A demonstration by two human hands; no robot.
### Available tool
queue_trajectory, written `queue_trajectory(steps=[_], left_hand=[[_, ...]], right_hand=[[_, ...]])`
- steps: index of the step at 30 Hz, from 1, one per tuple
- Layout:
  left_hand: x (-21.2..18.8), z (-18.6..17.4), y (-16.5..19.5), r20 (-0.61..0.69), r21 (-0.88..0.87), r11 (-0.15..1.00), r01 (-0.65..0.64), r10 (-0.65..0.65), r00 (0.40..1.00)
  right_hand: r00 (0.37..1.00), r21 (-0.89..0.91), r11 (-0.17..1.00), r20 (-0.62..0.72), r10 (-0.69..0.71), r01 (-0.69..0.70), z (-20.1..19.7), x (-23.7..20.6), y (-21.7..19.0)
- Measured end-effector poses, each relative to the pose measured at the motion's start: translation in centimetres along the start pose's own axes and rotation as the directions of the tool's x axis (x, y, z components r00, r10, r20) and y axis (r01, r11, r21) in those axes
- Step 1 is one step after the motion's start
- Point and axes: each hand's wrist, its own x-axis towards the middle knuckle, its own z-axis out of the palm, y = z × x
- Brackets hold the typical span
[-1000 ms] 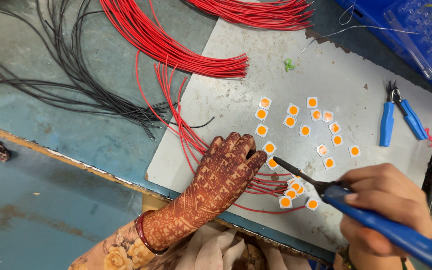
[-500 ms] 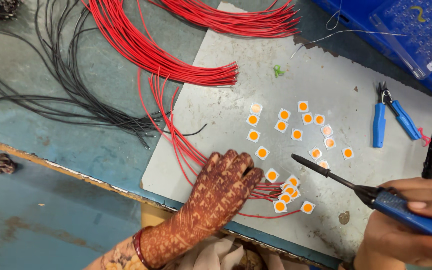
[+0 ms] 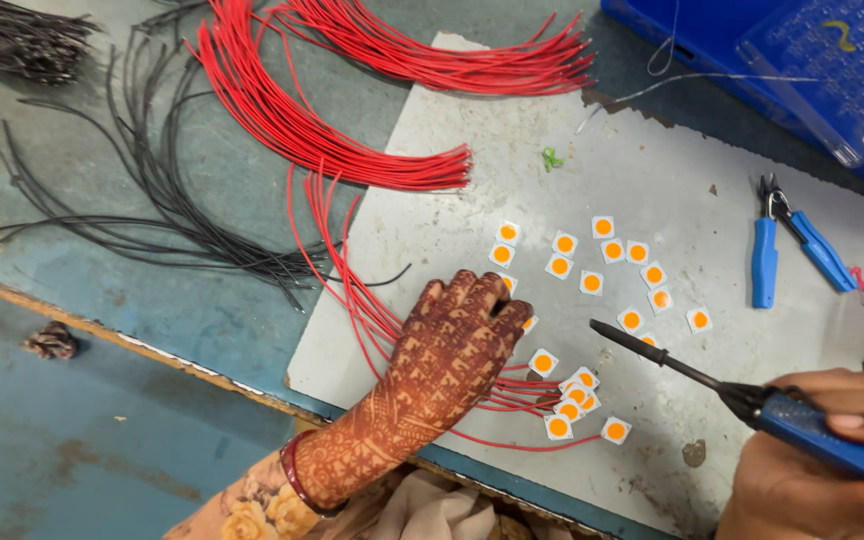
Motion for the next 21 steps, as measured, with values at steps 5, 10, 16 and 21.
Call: queue_trajectory(steps=[5,10,16,21], left_hand=[[0.4,-0.5,-2.9,-0.208,0.077,0.997,-0.027,0.043,0.977],[0.3,-4.7,-8.0,-0.369,0.234,0.966,0.108,-0.015,0.929],[3.5,-5.5,-11.1,-0.216,0.164,0.972,0.169,-0.132,0.967],[5.8,-3.2,-11.5,-0.185,0.31,0.949,0.059,-0.001,0.983]], right_hand=[[1.0,0.011,1.0,-0.016,0.012,-0.011,-0.1,-0.4,0.9],[0.999,0.024,1.0,-0.03,0.019,-0.019,0.1,-0.8,1.5],[0.999,0.031,0.999,-0.032,0.022,-0.021,0.3,-1.0,1.7],[0.999,0.011,1.0,-0.04,0.013,-0.013,0.2,-0.8,1.4]])
